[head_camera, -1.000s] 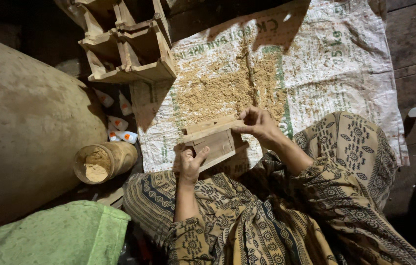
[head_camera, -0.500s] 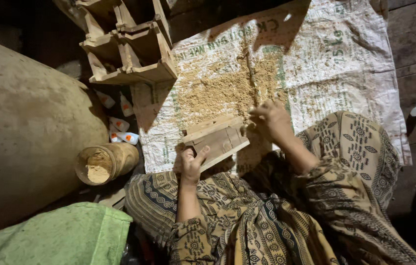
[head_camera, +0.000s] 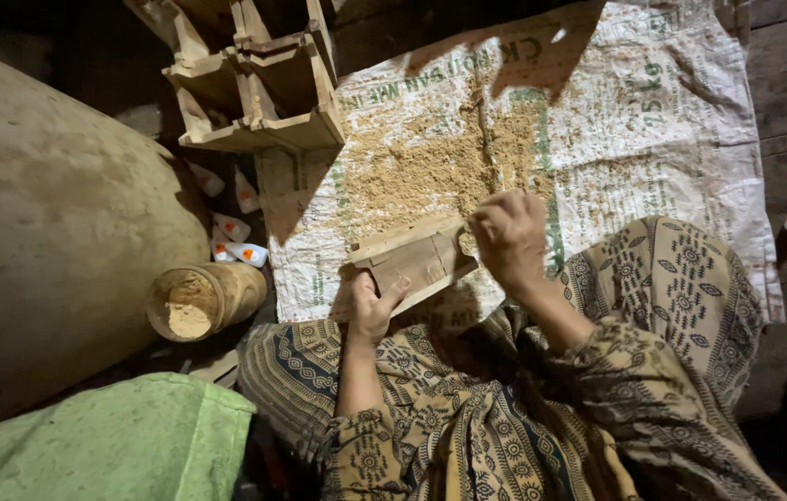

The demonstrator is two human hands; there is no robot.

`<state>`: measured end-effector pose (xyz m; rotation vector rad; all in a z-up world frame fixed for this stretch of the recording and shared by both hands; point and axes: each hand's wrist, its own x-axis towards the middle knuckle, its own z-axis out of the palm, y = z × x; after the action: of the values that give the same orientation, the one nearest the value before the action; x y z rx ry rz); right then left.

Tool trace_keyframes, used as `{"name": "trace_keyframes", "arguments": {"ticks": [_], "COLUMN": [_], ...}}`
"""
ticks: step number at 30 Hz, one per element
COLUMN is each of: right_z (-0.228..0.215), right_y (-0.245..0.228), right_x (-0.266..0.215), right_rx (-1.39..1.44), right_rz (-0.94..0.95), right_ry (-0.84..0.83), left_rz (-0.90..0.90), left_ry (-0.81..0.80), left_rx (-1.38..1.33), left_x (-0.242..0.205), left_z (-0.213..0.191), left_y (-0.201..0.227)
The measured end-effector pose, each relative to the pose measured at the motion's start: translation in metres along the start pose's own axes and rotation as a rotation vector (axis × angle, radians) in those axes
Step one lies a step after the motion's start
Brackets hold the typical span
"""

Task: The person assembles a small wooden box, applying adhesive from a small bottle to the edges of the wooden pieces and pressing them together to form the structure.

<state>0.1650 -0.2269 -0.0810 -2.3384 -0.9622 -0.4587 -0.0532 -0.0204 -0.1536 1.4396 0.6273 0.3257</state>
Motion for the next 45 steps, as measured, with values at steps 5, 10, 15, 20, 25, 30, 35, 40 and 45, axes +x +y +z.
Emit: {"name": "trace_keyframes", "arguments": {"ticks": [5,10,15,20,25,30,35,40,45], "right_z": [0.018,-0.011,-0.015,-0.028,-0.028,-0.016,-0.021,0.001,0.022], "right_y": [-0.042,-0.071,-0.085,-0.086,-0.071,-0.082,-0.079,0.005,0.056], "right_x": [-0.004,-0.008,-0.011,-0.005,-0.008,-0.02,-0.008,-0.017,-0.048], "right_rx": [0.035,0.003,0.026,0.113,-0.05,-0.023,0.048,-0.168,-0.291], "right_rz": [-0.073,-0.103,-0.107,-0.066,-0.028,-0.086,-0.044,0.107,0.17], "right_ry": [0.172,0.05,-0.007,-0.03,0.0,-0.101,-0.059,-0.048,-0.33], "left_rz": [0.001,0.024,0.008,-0.031,-0.044,-0.044,-0.042,-0.025,0.063], "left_ry": [0.012,0.025,0.033,0.05,0.022,0.008,0.026,-0.017,-0.168], "left_rx": [0.006,-0.024,-0.024,-0.021,-0.038,-0.037,-0.051,-0.055,0.039], "left_x": [-0.004,0.003,-0.007,-0.008,-0.007,-0.007,-0.003,-0.018,-0.009], "left_z": [0.002,0.002,0.022,0.022,0.014,0.02,0.01,0.025,0.027], "left_y": [0.011,-0.006,0.031,0.031,0.029,0.049,0.016,0.077,0.049]}}
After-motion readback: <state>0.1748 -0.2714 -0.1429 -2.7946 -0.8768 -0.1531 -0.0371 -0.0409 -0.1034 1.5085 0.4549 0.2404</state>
